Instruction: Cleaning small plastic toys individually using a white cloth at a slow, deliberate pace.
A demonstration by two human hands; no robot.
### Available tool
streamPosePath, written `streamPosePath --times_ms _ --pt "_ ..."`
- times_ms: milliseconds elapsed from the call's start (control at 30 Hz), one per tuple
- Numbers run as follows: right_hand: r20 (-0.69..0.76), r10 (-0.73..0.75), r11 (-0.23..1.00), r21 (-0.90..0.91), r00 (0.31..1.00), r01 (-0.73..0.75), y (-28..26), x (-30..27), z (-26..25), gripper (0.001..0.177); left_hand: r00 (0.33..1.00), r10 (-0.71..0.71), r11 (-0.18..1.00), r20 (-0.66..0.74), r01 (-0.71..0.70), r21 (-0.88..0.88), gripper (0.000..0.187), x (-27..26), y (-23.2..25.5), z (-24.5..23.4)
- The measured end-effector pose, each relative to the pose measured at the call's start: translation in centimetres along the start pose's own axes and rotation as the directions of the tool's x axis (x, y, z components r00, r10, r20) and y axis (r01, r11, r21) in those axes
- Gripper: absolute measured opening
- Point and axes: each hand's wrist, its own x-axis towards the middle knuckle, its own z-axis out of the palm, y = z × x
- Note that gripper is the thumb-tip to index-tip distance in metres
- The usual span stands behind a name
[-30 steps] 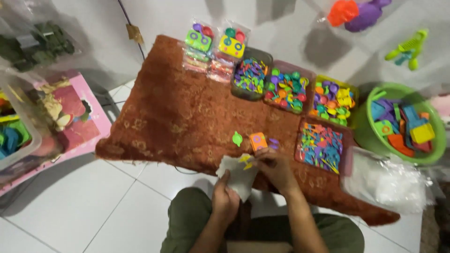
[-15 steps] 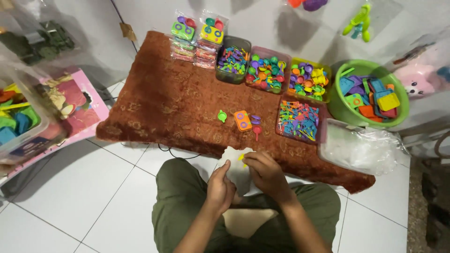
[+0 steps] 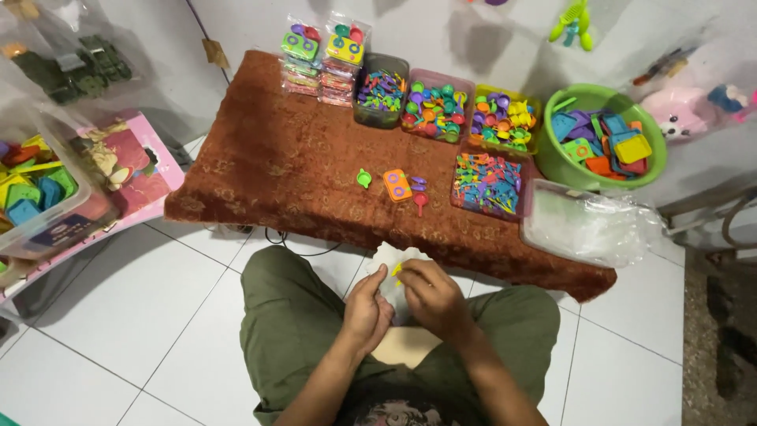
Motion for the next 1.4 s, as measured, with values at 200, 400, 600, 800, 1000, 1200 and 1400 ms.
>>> streamPosePath --times_ms 200,400,600,800,1000,1200,1400 --pt "-0.198 -0.098 0.989 -0.129 0.975 0.073 -0.5 -1.8 0.7 0.009 0.995 0.03 0.994 0.095 -0.02 -0.104 0.026 3.2 -3.6 -3.3" --pt "-0.183 -0.083 0.995 -0.069 0.98 0.072 -1.5 -2.9 -0.5 0.01 0.992 0.028 0.999 0.122 -0.026 -0.025 0.026 5.6 -6.8 -8.3" --pt "-0.117 -0.081 0.997 0.005 0.99 0.083 -2.8 -3.2 -1.4 0.009 0.993 0.018 0.999 0.114 -0.015 -0.032 0.03 4.6 -6.7 -8.4" --pt "-0.078 -0.087 0.996 0.027 0.993 0.09 -1.8 -4.3 -1.1 0.01 0.995 0.041 0.999 0.086 -0.038 -0.032 0.027 3.5 -6.4 -8.0" --pt "-0.087 -0.075 0.995 0.055 0.993 0.08 -0.3 -4.6 -1.1 0.011 0.992 0.031 0.999 0.12 -0.032 0.009 0.028 2.8 -6.0 -7.2" --pt "-0.063 -0.014 0.999 0.03 0.998 0.016 0.8 -4.6 -1.5 0.011 0.993 0.025 1.0 0.116 -0.023 -0.017 0.027 4.1 -6.7 -8.7" --pt "-0.082 -0.039 0.993 0.11 0.996 0.048 -0.5 -4.5 -0.9 0.019 0.996 0.032 0.999 0.082 -0.03 -0.027 0.027 4.5 -7.2 -8.7"
